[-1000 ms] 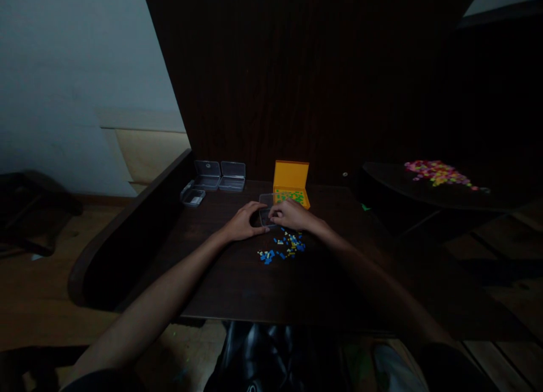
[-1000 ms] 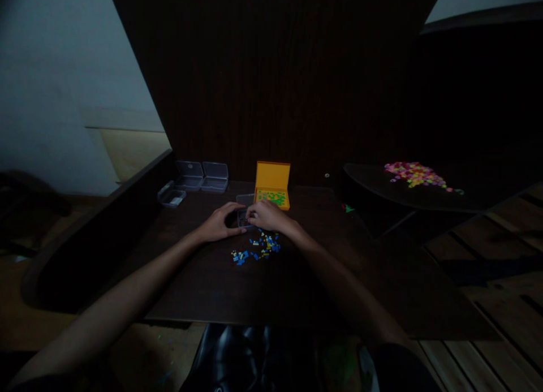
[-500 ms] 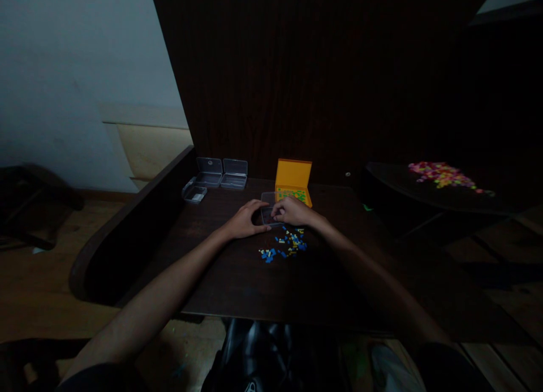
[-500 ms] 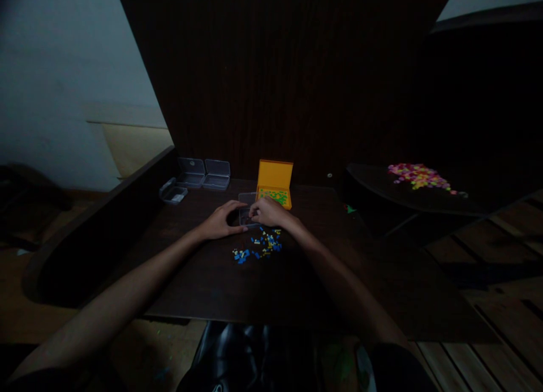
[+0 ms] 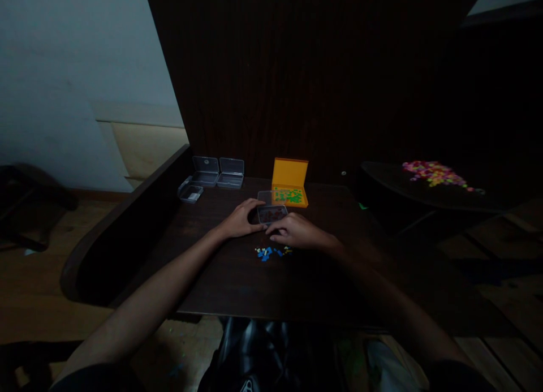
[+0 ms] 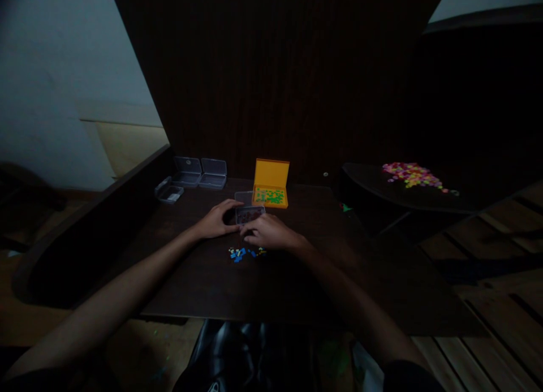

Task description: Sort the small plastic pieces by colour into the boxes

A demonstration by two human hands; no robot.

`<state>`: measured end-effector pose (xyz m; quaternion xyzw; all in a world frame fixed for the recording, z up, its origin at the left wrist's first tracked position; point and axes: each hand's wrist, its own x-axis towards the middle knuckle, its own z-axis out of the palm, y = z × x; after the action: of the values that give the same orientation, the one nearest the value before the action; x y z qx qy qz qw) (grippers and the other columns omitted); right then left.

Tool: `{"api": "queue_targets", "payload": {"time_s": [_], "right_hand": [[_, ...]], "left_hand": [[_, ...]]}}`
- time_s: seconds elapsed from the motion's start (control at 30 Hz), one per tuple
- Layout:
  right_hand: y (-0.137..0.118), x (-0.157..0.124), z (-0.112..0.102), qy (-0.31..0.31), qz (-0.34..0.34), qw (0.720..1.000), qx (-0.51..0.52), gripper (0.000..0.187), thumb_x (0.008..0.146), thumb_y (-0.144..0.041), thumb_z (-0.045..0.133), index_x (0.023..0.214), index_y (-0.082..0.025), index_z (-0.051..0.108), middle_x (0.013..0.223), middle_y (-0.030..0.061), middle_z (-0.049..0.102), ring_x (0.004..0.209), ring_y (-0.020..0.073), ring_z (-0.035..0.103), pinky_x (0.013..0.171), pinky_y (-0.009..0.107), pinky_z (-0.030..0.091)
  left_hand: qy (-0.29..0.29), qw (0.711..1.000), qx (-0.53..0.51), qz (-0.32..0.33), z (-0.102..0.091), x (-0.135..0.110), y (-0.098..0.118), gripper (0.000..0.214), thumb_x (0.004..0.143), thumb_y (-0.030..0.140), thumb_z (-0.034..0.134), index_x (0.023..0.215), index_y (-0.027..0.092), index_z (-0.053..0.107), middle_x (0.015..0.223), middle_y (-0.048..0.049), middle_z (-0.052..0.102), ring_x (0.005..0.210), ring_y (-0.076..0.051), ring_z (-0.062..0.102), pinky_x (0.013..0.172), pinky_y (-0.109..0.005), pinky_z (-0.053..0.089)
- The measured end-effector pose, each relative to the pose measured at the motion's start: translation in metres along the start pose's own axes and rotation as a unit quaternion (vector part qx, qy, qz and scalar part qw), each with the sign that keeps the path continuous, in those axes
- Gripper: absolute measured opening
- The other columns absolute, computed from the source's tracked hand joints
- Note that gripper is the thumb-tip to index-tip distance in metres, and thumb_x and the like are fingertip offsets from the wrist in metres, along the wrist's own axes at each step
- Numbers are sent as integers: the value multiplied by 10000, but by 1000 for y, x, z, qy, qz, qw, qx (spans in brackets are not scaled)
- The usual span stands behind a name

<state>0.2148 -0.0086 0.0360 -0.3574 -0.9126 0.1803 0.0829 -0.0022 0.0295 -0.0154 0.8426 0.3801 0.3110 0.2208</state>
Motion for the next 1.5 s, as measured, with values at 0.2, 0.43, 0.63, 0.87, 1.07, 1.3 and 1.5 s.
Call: {"api": "queue_targets", "payload": {"time_s": [0.2,0.43,0.63,0.87,1.07,1.3,1.5], "right_hand": [[-1,4,9,-38,0,999,-34,275,839,-225,604,1082,-233,733,820,15,728,673,126,609,631,220,376],[-1,7,13,-34,18,999,-8,191,839,-235,617,973,-209,751,715,-1,685,587,95,550,595,206,339],[-2,9,12,-39,2,998,46,159,811,-199,642,926,-168,748,636,-21,621,541,73,504,582,191,328],[-5,9,10,-37,10,998,42,166,782,-165,634,899,-162,752,605,-29,597,531,71,486,580,189,326],[-3,8,10,-28,5,999,44,217,756,-138,630,935,-162,752,614,-30,601,537,71,489,585,187,333],[1,8,15,-42,-45,997,42,342,742,-65,566,1002,-183,754,651,-23,633,528,65,477,593,185,336],[-1,7,14,-37,-21,999,5,326,753,-115,566,1008,-207,747,697,-10,668,572,86,524,619,198,351]], "left_hand": [[5,1000,-8,6,1,0,-3,608,701,411,741,1231,183,552,1198,-113,574,1136,-276,569,1011,-425,454],[2,1000,-3,10,1,0,-3,593,710,391,736,1233,186,547,1208,-106,572,1145,-271,565,1014,-422,452],[5,1000,-3,10,1,0,-3,587,712,396,737,1228,186,550,1194,-102,577,1137,-267,569,1011,-421,454],[8,1000,-7,17,2,0,-4,589,710,389,737,1229,176,555,1179,-107,578,1119,-267,574,999,-421,462],[5,1000,-3,15,1,1,-3,589,707,386,742,1228,186,555,1187,-109,578,1133,-272,568,1003,-426,459],[5,1000,0,13,0,0,-1,593,714,404,735,1231,177,554,1193,-117,576,1120,-272,574,996,-432,463],[1,1000,-4,12,0,0,0,602,713,398,728,1231,148,552,1182,-127,576,1118,-273,574,996,-426,462]]}}
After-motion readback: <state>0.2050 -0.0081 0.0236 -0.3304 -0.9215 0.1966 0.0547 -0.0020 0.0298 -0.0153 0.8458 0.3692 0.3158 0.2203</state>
